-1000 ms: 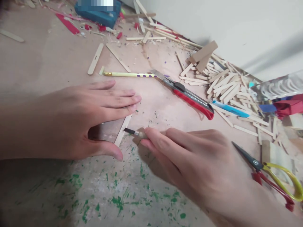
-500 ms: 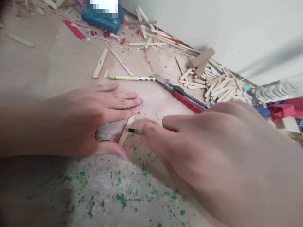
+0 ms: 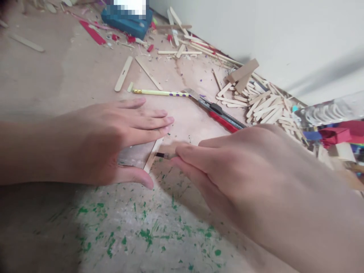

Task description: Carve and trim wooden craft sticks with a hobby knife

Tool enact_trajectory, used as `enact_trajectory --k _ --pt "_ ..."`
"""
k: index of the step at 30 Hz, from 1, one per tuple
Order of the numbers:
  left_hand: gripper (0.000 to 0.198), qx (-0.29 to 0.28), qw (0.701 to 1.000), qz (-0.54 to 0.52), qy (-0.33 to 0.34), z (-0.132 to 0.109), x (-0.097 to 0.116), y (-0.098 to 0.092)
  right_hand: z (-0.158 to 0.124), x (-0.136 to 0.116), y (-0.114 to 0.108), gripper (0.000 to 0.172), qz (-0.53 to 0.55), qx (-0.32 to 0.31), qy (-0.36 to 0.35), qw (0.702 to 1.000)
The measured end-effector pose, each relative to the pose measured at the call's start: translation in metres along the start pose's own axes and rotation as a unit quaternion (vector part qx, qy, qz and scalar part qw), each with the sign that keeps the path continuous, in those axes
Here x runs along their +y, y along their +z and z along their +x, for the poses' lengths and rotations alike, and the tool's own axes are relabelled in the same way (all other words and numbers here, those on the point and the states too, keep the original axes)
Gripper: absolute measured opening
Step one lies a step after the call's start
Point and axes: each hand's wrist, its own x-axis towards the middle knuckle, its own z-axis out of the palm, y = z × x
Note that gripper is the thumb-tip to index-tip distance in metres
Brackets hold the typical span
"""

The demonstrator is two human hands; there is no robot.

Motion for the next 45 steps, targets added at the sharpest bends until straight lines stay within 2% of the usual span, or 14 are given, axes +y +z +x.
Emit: enact_trajectory --k 3,7,12,14,17,23,25,28,31,35,38,40,43,45 --pt "0.095 0.002 1.000 -0.001 0.007 -0.002 -0.001 0.000 -0.003 0.002 0.008 0.034 0.026 -0.028 -0.010 0.999" --pt "0.095 0.024 0.999 -0.020 0.019 -0.007 -0.003 0.001 -0.001 0.001 0.016 0.039 0.043 0.001 -0.011 0.999" --pt "0.105 0.041 0.998 0.025 0.052 -0.017 -0.007 0.006 0.003 0.011 0.027 0.048 0.088 0.026 0.001 0.996" --pt "0.111 0.059 0.996 0.046 0.050 -0.021 -0.009 0.008 0.003 0.018 0.030 0.045 0.118 0.025 0.004 0.993" --pt "0.114 0.056 0.996 0.064 0.040 -0.024 -0.012 0.011 0.002 0.027 0.033 0.038 0.163 0.019 0.016 0.986" --pt "0.115 0.090 0.992 0.082 0.043 -0.029 -0.014 0.011 0.005 0.031 0.027 0.044 0.227 -0.041 0.076 0.970" --pt "0.101 0.099 0.990 0.092 0.046 -0.031 -0.014 0.009 0.005 0.030 0.024 0.039 0.237 -0.036 0.094 0.966" --pt "0.052 0.070 0.990 0.110 0.059 -0.032 -0.018 0.000 0.005 0.032 0.021 0.025 0.246 -0.003 0.125 0.961" --pt "0.059 0.045 0.985 0.134 0.095 -0.033 -0.021 -0.011 0.009 0.038 0.020 0.010 0.265 0.068 0.180 0.945" --pt "0.040 0.065 0.978 0.161 0.111 -0.041 -0.013 -0.025 0.021 0.044 0.013 0.019 0.330 0.145 0.229 0.904" --pt "0.039 0.073 0.979 0.172 0.086 -0.051 -0.001 -0.030 0.033 0.039 0.004 0.014 0.379 0.206 0.236 0.871" --pt "0.041 0.078 0.980 0.170 0.068 -0.057 0.004 -0.030 0.043 0.032 -0.001 0.019 0.415 0.238 0.234 0.846" --pt "0.036 0.092 0.982 0.159 0.051 -0.060 0.003 -0.027 0.063 0.018 -0.004 0.021 0.474 0.260 0.218 0.813" --pt "0.032 0.095 0.983 0.146 0.064 -0.058 -0.001 -0.024 0.078 0.008 -0.003 0.019 0.500 0.269 0.203 0.798"
